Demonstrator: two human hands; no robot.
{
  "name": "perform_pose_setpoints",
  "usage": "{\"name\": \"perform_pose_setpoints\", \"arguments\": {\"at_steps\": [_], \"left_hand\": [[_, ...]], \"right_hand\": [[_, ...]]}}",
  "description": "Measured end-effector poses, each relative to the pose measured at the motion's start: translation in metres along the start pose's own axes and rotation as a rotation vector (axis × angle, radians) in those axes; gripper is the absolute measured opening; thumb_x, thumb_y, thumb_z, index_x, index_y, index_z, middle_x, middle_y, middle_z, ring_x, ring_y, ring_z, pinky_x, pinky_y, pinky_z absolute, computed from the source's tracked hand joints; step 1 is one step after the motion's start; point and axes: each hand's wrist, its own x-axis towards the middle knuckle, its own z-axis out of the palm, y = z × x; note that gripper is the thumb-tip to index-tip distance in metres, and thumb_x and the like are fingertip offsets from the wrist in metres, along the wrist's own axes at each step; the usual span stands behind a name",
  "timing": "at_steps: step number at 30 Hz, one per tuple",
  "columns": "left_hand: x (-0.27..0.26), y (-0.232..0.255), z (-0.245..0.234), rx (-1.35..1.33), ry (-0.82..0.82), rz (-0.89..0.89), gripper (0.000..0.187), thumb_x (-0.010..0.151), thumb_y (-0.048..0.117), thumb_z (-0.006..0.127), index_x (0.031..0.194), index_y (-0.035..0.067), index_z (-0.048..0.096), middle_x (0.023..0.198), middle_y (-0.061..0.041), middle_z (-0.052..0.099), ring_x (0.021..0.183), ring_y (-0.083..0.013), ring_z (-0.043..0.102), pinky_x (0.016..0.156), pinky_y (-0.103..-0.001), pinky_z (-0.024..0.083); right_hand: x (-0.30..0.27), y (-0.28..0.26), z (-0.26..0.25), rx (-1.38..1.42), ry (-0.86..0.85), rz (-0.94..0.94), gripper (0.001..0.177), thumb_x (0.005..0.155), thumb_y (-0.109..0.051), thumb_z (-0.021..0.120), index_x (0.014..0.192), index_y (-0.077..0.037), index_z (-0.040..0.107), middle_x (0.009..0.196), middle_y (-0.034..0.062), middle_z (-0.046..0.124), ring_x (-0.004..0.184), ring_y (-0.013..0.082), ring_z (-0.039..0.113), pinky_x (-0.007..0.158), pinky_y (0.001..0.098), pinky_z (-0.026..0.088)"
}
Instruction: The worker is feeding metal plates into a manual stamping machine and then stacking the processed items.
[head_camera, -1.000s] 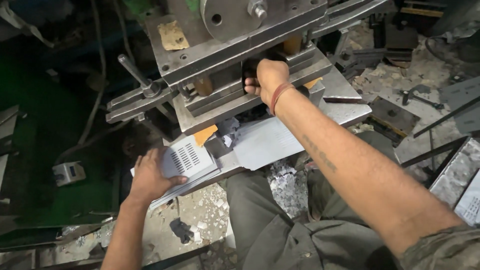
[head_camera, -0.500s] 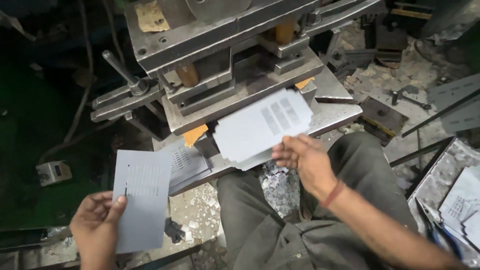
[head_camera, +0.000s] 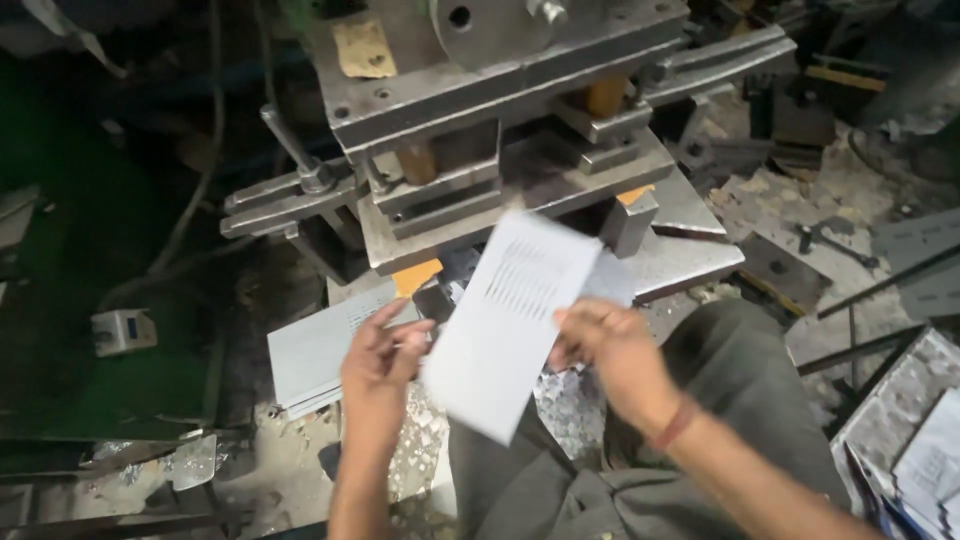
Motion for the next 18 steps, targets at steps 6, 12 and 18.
{"name": "perform_pose_setpoints", "arguments": {"at_steps": [6, 12, 18], "left_hand": [[-0.014, -0.029, -0.042, -0.174, 0.09, -0.109, 0.049, 0.093, -0.002, 0.059, 0.141, -0.002, 0.055, 0.115, -0.021, 0.074, 0.094, -0.0286, 0.072, 0.079, -0.037, 0.059], [-0.032, -0.058, -0.043, -0.172, 0.063, -0.238, 0.051, 0.093, -0.002, 0.06, 0.143, -0.002, 0.054, 0.111, -0.02, 0.076, 0.093, -0.0272, 0.073, 0.075, -0.036, 0.059], [-0.044, -0.093, -0.052, -0.239, 0.081, -0.281, 0.049, 0.092, -0.002, 0.063, 0.141, -0.002, 0.057, 0.109, -0.021, 0.076, 0.092, -0.0287, 0.072, 0.077, -0.037, 0.058]], "right_hand": [[0.049, -0.096, 0.024, 0.119, 0.242, 0.083, 0.018, 0.106, -0.009, 0.046, 0.111, 0.005, 0.056, 0.101, 0.0152, 0.06, 0.098, 0.0239, 0.064, 0.096, 0.0351, 0.057], [0.164, -0.075, 0.037, 0.325, 0.363, 0.087, 0.016, 0.098, 0.009, 0.049, 0.101, 0.019, 0.061, 0.097, 0.0255, 0.072, 0.077, 0.0229, 0.075, 0.068, 0.0192, 0.065], [0.184, -0.079, 0.057, 0.21, 0.579, 0.091, 0.02, 0.09, 0.005, 0.041, 0.088, 0.005, 0.062, 0.069, 0.012, 0.062, 0.048, 0.0163, 0.054, 0.037, 0.0273, 0.048]]}}
